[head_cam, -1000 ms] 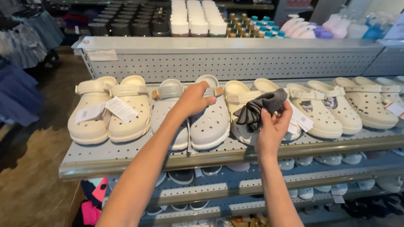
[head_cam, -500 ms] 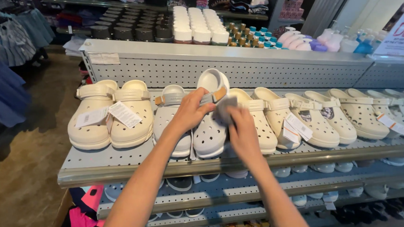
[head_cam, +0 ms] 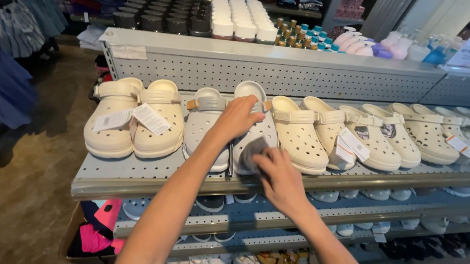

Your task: The person uses a dark cloth to wipe and clean several pairs of white and light-colored clogs on a store shelf. They handle the shoes one by one, wiping the exterior surfaces and occasionally lifting them to clean the soles before placing them back on the rack.

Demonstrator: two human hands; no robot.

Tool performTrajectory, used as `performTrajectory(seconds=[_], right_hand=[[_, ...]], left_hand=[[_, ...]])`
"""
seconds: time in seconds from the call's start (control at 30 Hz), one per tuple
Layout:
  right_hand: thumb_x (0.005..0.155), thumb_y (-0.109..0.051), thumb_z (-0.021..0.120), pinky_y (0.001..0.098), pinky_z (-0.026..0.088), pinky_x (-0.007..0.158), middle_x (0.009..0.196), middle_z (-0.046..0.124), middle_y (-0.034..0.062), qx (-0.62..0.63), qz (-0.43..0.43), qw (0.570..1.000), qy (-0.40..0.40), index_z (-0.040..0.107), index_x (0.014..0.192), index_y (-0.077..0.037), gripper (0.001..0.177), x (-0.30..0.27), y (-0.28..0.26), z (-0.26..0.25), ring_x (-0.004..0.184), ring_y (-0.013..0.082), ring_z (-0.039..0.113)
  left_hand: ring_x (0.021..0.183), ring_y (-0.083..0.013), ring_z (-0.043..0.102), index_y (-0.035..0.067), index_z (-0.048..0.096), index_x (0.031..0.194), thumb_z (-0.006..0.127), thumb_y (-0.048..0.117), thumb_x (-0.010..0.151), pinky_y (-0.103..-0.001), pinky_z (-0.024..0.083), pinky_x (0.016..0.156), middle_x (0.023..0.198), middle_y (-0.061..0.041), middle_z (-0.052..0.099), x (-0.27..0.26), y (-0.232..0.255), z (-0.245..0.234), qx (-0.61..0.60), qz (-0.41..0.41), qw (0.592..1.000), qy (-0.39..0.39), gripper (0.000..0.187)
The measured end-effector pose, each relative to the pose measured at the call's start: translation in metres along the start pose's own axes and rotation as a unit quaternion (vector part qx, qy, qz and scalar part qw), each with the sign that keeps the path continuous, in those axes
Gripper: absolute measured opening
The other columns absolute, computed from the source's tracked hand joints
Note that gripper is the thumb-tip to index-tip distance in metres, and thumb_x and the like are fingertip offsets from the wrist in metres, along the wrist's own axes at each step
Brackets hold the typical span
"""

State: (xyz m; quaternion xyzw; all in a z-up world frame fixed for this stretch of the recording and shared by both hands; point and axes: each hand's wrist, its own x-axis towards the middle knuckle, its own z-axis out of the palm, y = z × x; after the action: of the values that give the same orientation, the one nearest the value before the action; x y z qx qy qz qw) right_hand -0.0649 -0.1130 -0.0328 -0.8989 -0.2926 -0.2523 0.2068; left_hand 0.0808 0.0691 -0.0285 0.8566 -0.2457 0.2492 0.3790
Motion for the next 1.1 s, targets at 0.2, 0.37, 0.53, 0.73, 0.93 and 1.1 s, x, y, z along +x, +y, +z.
performTrajectory(seconds=[0.2, 0.37, 0.53, 0.73, 0.93, 1.1], right_hand=[[0.081, 0.001, 0.069, 0.0433, 0.051, 0.09, 0.126, 0.058, 0.0131, 0.053, -0.002, 0.998, 0.036, 0.061, 0.125, -0.008, 0.045, 0.019, 0.048, 0.029, 0.115, 0.0364, 0.057], [0.095, -0.014, 0.067, 0.0356, 0.051, 0.092, 0.113, 0.062, 0.0078, 0.265, 0.052, 0.958, 0.093, 0.063, 0.13, -0.005, 0.037, 0.065, 0.096, 0.025, 0.105, 0.023, 0.061], [0.109, -0.042, 0.048, 0.0313, 0.052, 0.093, 0.113, 0.07, 0.0032, 0.647, 0.113, 0.754, -0.002, 0.061, 0.127, -0.003, 0.045, 0.099, 0.054, -0.017, 0.102, 0.0144, 0.063], [0.114, -0.044, 0.046, 0.0324, 0.052, 0.093, 0.131, 0.071, 0.0066, 0.483, 0.017, 0.873, 0.066, 0.064, 0.13, -0.004, 0.047, 0.138, 0.086, 0.03, 0.108, 0.0123, 0.06], [0.088, -0.046, 0.075, 0.0432, 0.051, 0.082, 0.111, 0.07, 0.026, -0.006, 0.002, 1.0, -0.016, 0.069, 0.122, 0.003, 0.06, 0.172, 0.096, 0.072, 0.098, 0.0366, 0.065], [0.083, -0.055, 0.079, 0.0386, 0.054, 0.066, 0.075, 0.072, 0.0156, 0.095, 0.114, 0.965, -0.217, 0.079, 0.096, 0.003, 0.059, 0.169, 0.114, 0.054, 0.067, 0.021, 0.067]], left_hand=[[0.11, -0.0415, 0.064, 0.0, 0.067, 0.119, 0.076, 0.029, 0.086, -0.049, 0.051, 0.094, 0.112, -0.023, 0.068, 0.007, -0.025, 0.025, 0.0, 0.032, 0.999, -0.011, 0.044], [0.112, -0.0378, 0.066, 0.008, 0.07, 0.123, 0.074, 0.026, 0.094, -0.047, 0.052, 0.097, 0.113, -0.016, 0.069, -0.015, 0.044, -0.013, -0.02, 0.066, 0.991, 0.112, 0.035], [0.107, -0.0388, 0.065, 0.003, 0.058, 0.132, 0.081, 0.027, 0.083, -0.047, 0.052, 0.089, 0.113, -0.019, 0.065, -0.029, 0.087, -0.036, -0.123, -0.001, 0.986, 0.109, 0.059], [0.102, -0.033, 0.074, 0.005, 0.063, 0.125, 0.058, 0.005, 0.081, -0.04, 0.056, 0.09, 0.106, -0.016, 0.075, -0.036, 0.037, -0.059, -0.191, -0.052, 0.963, 0.184, 0.045], [0.102, -0.0355, 0.072, 0.005, 0.064, 0.115, 0.06, 0.0, 0.083, -0.038, 0.054, 0.09, 0.107, -0.019, 0.073, -0.052, 0.004, -0.068, -0.133, -0.096, 0.961, 0.223, 0.033], [0.11, -0.0325, 0.071, 0.012, 0.051, 0.137, 0.055, -0.004, 0.08, -0.035, 0.052, 0.09, 0.116, -0.016, 0.07, -0.066, 0.047, -0.106, -0.178, -0.094, 0.946, 0.254, 0.06]])
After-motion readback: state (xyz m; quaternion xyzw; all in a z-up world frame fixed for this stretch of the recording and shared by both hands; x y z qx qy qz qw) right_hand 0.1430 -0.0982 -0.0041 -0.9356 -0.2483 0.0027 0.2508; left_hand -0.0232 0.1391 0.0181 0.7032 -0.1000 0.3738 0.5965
